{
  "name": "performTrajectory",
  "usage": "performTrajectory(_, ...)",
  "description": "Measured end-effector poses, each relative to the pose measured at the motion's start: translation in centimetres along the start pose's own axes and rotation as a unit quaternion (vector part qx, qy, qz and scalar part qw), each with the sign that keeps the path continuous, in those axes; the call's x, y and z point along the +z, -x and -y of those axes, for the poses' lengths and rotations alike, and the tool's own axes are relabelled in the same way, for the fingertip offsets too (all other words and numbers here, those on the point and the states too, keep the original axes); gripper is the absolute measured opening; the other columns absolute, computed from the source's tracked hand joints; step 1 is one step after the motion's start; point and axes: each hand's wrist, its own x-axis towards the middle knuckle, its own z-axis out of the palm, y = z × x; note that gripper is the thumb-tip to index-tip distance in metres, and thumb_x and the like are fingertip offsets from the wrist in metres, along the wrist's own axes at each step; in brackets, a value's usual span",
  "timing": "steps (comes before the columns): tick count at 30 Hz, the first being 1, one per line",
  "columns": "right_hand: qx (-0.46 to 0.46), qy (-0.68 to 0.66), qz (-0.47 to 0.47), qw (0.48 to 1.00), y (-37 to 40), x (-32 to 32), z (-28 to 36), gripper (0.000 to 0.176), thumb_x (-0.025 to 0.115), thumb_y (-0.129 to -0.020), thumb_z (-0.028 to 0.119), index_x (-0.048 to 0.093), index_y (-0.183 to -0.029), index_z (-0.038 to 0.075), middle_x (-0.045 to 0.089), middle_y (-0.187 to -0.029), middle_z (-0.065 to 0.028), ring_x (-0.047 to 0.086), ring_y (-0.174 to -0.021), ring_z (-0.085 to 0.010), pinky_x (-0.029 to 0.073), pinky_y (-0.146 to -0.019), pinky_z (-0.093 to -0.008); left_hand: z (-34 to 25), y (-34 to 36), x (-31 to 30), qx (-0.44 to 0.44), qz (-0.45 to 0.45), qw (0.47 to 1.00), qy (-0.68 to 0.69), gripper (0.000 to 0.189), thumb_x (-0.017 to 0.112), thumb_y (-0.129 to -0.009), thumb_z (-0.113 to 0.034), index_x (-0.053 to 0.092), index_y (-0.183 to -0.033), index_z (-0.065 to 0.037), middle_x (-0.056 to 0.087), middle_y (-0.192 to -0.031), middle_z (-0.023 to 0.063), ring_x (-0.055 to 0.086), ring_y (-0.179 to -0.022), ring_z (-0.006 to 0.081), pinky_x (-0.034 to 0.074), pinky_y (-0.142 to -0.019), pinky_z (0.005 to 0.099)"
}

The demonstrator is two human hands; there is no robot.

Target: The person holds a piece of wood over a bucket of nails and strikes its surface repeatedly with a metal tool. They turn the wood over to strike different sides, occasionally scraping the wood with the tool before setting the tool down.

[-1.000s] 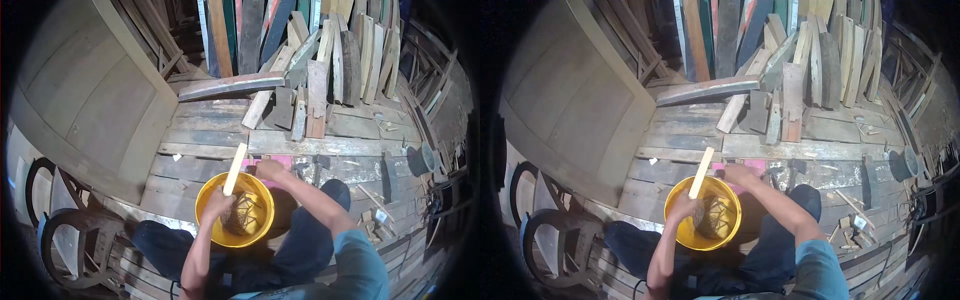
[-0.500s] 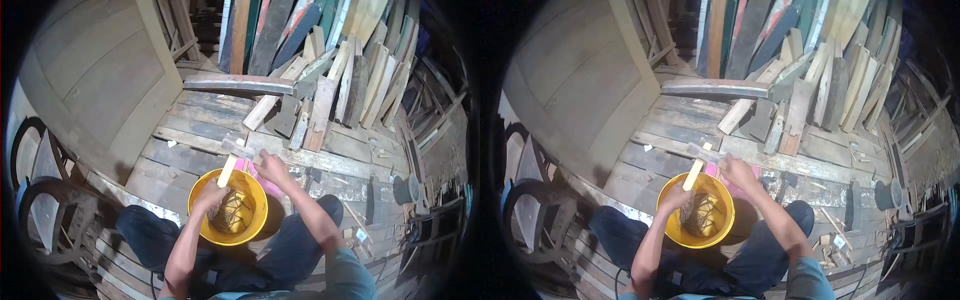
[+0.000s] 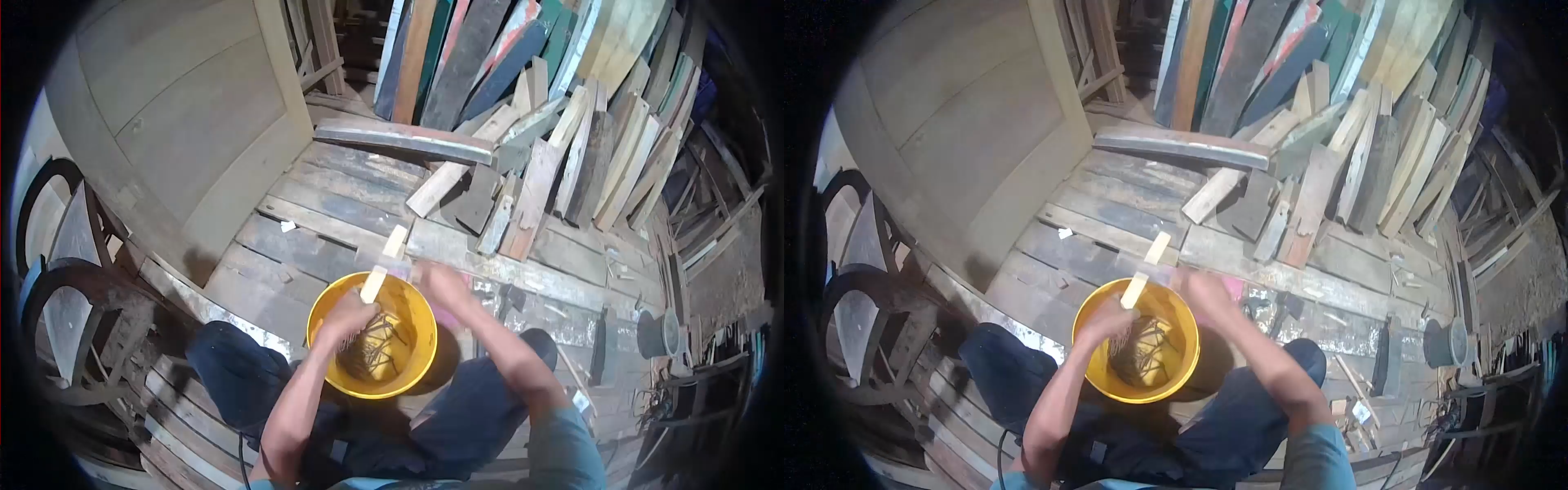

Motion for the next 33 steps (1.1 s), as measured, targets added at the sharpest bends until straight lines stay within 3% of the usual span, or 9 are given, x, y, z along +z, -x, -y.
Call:
performTrajectory(5,0.121,-0.151,0.022,0.981,-3.1,-1.1,-0.9,0.041,0.064,-0.088,0.032,0.054,-0.102,-0.005,0.064,-0.074,-0.0274,0.066,-0.076,-0.0426,0.052,-0.070,-0.0489,-2.6,1.1,-1.6,-0.045,0.017,0.999,-0.001,0.056,0.065,-0.079,-0.025,0.050,-0.121,0.009,0.064,-0.072,0.0122,0.062,-0.058,0.0194,0.049,-0.054,0.0341)
performTrajectory(7,0.074,-0.158,-0.024,0.984,-2.0,-0.5,-1.9,0.043,0.063,-0.089,0.036,0.052,-0.099,-0.005,0.063,-0.074,-0.0285,0.066,-0.077,-0.0424,0.051,-0.070,-0.0484,-1.2,0.2,-0.9,-0.024,0.021,0.999,0.022,0.054,0.065,-0.079,-0.024,0.049,-0.120,0.008,0.062,-0.068,0.0081,0.059,-0.053,0.0172,0.046,-0.048,0.0328)
performTrajectory(11,0.063,-0.181,0.033,0.981,-1.0,-2.7,-1.7,0.043,0.057,-0.094,0.039,0.050,-0.095,-0.004,0.063,-0.077,-0.0289,0.064,-0.077,-0.0432,0.048,-0.071,-0.0483,-0.7,-0.2,-0.9,-0.031,0.007,0.999,-0.036,0.059,0.065,-0.075,-0.029,0.056,-0.119,0.009,0.064,-0.111,0.0305,0.062,-0.109,0.0388,0.048,-0.093,0.0413)
performTrajectory(16,0.112,-0.095,-0.018,0.989,-0.8,-2.4,-0.7,0.042,0.054,-0.096,0.038,0.049,-0.097,-0.004,0.063,-0.076,-0.0288,0.065,-0.077,-0.0423,0.049,-0.070,-0.0503,-1.7,0.2,-1.3,-0.055,0.023,0.998,-0.019,0.059,0.065,-0.076,-0.029,0.056,-0.120,0.009,0.066,-0.106,0.0289,0.065,-0.103,0.0368,0.050,-0.088,0.0403)
performTrajectory(17,0.137,-0.144,0.028,0.980,-0.6,-2.6,-0.2,0.044,0.053,-0.096,0.040,0.050,-0.102,-0.003,0.064,-0.080,-0.0289,0.065,-0.081,-0.0439,0.049,-0.074,-0.0512,-2.2,0.5,-1.6,-0.068,0.040,0.997,-0.005,0.059,0.065,-0.076,-0.029,0.056,-0.120,0.009,0.067,-0.104,0.0281,0.066,-0.099,0.0359,0.051,-0.085,0.0399)
performTrajectory(21,-0.102,-0.016,0.044,0.994,1.9,-0.9,1.5,0.042,0.055,-0.094,0.045,0.051,-0.103,0.004,0.065,-0.087,-0.0258,0.063,-0.082,-0.0450,0.050,-0.073,-0.0527,-1.3,0.2,-1.8,-0.026,0.032,0.999,-0.019,0.058,0.066,-0.077,-0.030,0.056,-0.120,0.008,0.069,-0.087,0.0212,0.069,-0.075,0.0294,0.053,-0.070,0.0377)
performTrajectory(22,-0.084,-0.014,0.026,0.996,1.3,-0.7,0.9,0.041,0.056,-0.093,0.044,0.052,-0.103,0.004,0.065,-0.086,-0.0256,0.063,-0.082,-0.0453,0.050,-0.072,-0.0530,-0.9,0.1,-1.4,0.024,-0.018,0.997,-0.069,0.057,0.066,-0.077,-0.030,0.057,-0.119,0.007,0.068,-0.076,0.0164,0.066,-0.061,0.0254,0.051,-0.061,0.0360)
performTrajectory(26,0.082,-0.001,-0.052,0.995,-1.7,-1.9,-1.7,0.035,0.058,-0.091,0.038,0.053,-0.103,0.005,0.064,-0.075,-0.0260,0.063,-0.077,-0.0476,0.050,-0.069,-0.0547,-1.3,-0.3,-1.3,-0.052,0.044,0.998,0.009,0.054,0.064,-0.077,-0.031,0.059,-0.115,0.008,0.069,-0.085,0.0212,0.068,-0.071,0.0293,0.053,-0.068,0.0376)
performTrajectory(33,0.101,-0.037,-0.032,0.994,-0.6,-4.1,-0.3,0.037,0.054,-0.095,0.038,0.054,-0.104,0.003,0.065,-0.079,-0.0254,0.063,-0.085,-0.0466,0.049,-0.075,-0.0535,-1.7,0.2,-1.5,-0.034,0.007,0.999,-0.007,0.051,0.065,-0.078,-0.031,0.060,-0.108,0.010,0.068,-0.079,0.0169,0.066,-0.063,0.0243,0.051,-0.060,0.0359)
